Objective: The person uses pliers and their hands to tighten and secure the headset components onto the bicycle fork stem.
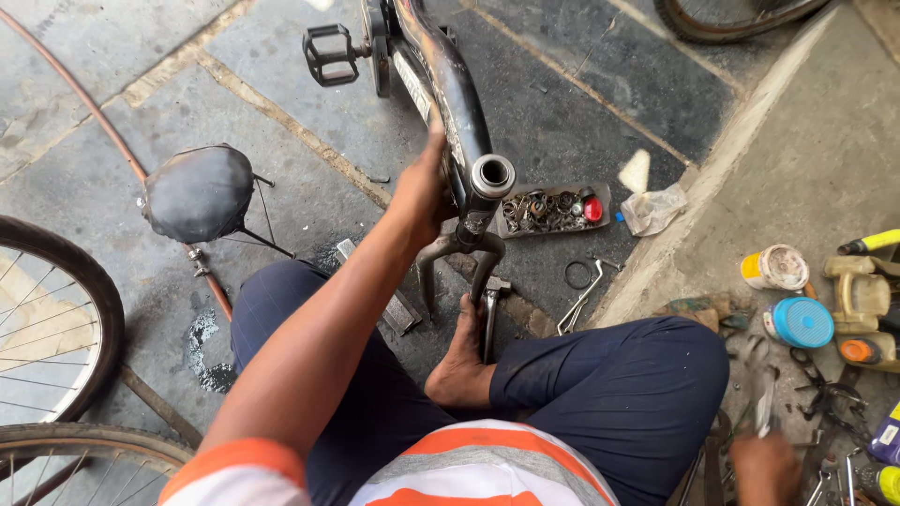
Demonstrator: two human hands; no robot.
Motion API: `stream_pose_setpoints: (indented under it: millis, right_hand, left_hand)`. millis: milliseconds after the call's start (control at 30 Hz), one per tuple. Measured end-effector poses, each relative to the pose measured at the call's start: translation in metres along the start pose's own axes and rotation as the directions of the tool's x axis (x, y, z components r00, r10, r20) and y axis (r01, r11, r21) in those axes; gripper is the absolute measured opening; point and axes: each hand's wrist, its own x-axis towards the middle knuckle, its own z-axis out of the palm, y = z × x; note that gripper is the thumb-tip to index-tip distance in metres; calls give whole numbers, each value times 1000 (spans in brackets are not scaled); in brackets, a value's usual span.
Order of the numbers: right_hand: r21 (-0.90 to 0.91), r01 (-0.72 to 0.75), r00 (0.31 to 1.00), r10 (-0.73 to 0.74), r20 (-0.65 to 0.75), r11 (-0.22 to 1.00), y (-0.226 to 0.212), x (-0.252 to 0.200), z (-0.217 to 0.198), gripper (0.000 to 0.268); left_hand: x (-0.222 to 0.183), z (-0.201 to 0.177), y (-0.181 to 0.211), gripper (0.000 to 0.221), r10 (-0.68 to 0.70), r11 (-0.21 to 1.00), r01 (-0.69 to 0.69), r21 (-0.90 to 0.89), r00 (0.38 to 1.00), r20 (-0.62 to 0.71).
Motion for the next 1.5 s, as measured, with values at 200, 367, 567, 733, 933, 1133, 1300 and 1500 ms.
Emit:
stream_pose_setpoints:
  millis: [200,367,567,733,933,1133,1300,1500]
  right_hand:
    - [163,156,971,-120,-208,974,-21,-5,-48,39]
    - [439,669,742,-503,-443,599,-190,-48,-169,37]
    - [833,548,411,-843,-346,-75,-386,-56,-200,85]
    - [954,299,535,-826,-176,-9,-421,-70,-197,40]
    - [779,616,585,-730,-352,117,-369,-199,-232,41]
    - [488,869,430,-603,-672,76,-345,-191,-258,50]
    - [536,838,491,-567,-661,99,-338,-173,-247,63]
    - [424,881,459,-590,-664,209,-359,-146,-244,90]
  left_hand:
    - [66,24,-11,57,134,928,-59,-368,974,181]
    - [54,54,34,47,115,902,-35,-430,980,162]
    - [22,81,86,51,161,889,-18,-457,947,277]
    - [13,75,93,55,113,934,-49,-353,980,164]
    - [32,77,88,44,161,931,-72,-358,961,223]
    - [22,77,85,44,171,935,-90,-344,962,213]
    - [9,75,84,47,186,946,-123,-300,963,195]
    - [6,72,86,46,185,958,-133,-254,964,193]
